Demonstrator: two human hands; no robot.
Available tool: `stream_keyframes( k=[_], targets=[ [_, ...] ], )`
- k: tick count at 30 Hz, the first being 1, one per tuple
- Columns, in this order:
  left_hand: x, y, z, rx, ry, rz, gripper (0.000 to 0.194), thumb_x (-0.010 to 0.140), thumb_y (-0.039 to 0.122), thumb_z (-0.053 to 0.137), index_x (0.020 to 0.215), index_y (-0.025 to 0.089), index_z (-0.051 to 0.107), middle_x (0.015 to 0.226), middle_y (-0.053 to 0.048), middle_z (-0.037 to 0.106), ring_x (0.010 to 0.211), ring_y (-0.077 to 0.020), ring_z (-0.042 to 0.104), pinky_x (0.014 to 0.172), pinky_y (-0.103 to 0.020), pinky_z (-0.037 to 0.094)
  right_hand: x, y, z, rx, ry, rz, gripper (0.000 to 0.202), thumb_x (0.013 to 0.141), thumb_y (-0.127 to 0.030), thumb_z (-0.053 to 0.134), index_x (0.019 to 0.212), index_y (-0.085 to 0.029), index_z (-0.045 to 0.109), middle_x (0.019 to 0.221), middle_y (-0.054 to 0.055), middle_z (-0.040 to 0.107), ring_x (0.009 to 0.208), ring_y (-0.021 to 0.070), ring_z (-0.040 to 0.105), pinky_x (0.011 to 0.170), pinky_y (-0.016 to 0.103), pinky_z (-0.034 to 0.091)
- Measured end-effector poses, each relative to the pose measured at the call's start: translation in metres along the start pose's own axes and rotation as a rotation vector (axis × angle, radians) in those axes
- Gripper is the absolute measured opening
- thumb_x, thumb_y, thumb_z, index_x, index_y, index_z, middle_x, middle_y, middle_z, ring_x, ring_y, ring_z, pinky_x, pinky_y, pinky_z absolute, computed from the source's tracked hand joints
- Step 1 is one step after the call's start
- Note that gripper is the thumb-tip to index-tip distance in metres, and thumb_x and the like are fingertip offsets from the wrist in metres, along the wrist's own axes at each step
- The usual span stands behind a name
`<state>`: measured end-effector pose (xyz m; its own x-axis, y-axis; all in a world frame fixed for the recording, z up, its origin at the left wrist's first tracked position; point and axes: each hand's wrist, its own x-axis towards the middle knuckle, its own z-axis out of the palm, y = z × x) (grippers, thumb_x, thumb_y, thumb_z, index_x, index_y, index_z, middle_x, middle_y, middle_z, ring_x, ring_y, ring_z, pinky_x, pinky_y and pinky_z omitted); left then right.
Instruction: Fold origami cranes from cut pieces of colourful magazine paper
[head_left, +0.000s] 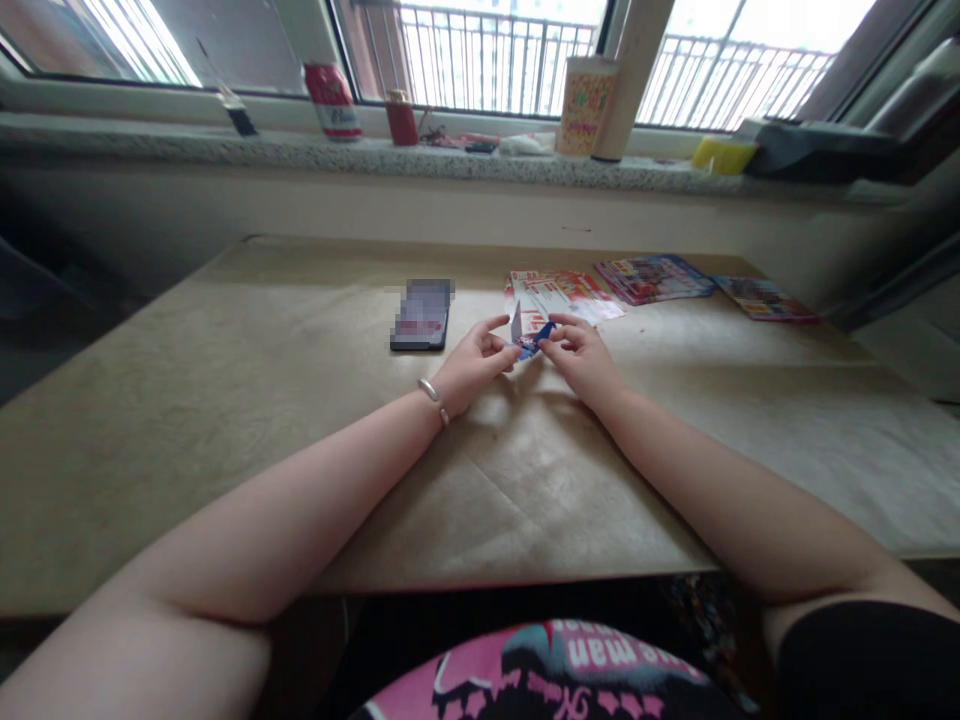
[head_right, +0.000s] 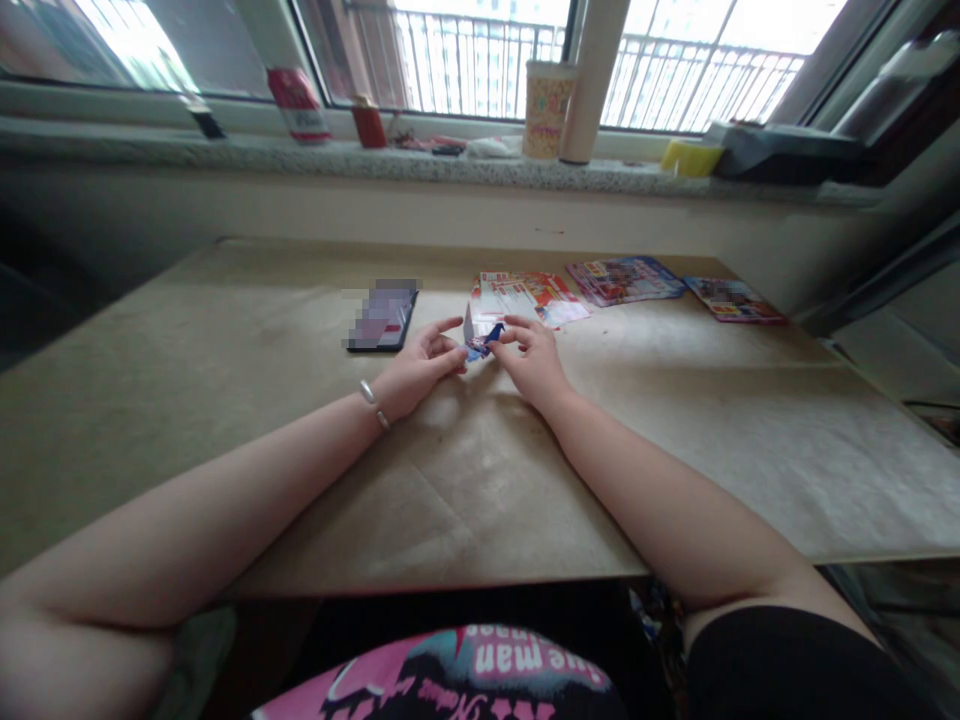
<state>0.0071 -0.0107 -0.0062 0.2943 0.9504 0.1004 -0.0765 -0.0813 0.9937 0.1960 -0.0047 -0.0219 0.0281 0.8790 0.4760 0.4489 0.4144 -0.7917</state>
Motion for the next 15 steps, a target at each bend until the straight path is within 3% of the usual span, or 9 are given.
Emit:
stream_keyframes(
  k=[3,5,10,15],
  targets=[
    [0.003,-0.005,0.000,0.194,0.046,0.083,0.035,0.076,0.028,0.073,0.105,0.013,0.063,0.073,0.002,0.055,0.066,-0.0099,0.053,0.062,-0.022,0.042,0.000,-0.001,0.001,-0.018,-0.020,-0.042,0.016,0.077,-0.038,0.065,0.075,-0.022,0.066,0.105,0.007,0.066,0.102,0.0235,0.059,0.077,0.038,0.050],
    [0.005,-0.007,0.000,0.264,0.070,0.119,0.025,0.075,0.033,0.073,0.089,0.014,0.065,0.075,0.000,0.058,0.068,-0.0114,0.054,0.063,-0.023,0.042,0.000,-0.003,0.002,-0.060,-0.049,-0.084,0.013,0.078,-0.035,0.063,0.077,-0.021,0.065,0.097,0.007,0.066,0.097,0.0227,0.060,0.075,0.037,0.048],
    [0.007,-0.009,-0.002,0.184,0.079,0.098,0.032,0.071,0.043,0.074,0.078,0.014,0.061,0.075,-0.001,0.064,0.071,-0.0136,0.057,0.068,-0.025,0.044,-0.002,-0.010,0.001,-0.098,-0.096,-0.162,0.012,0.081,-0.031,0.060,0.077,-0.020,0.063,0.092,0.008,0.065,0.091,0.0220,0.058,0.074,0.036,0.047],
    [0.005,-0.006,-0.004,0.173,0.095,0.075,0.034,0.067,0.045,0.075,0.074,0.014,0.061,0.072,0.000,0.063,0.069,-0.0134,0.056,0.067,-0.025,0.042,-0.003,-0.011,0.003,-0.022,-0.114,-0.109,0.013,0.081,-0.033,0.059,0.077,-0.021,0.060,0.087,0.005,0.064,0.085,0.0193,0.058,0.069,0.032,0.046]
  ],
)
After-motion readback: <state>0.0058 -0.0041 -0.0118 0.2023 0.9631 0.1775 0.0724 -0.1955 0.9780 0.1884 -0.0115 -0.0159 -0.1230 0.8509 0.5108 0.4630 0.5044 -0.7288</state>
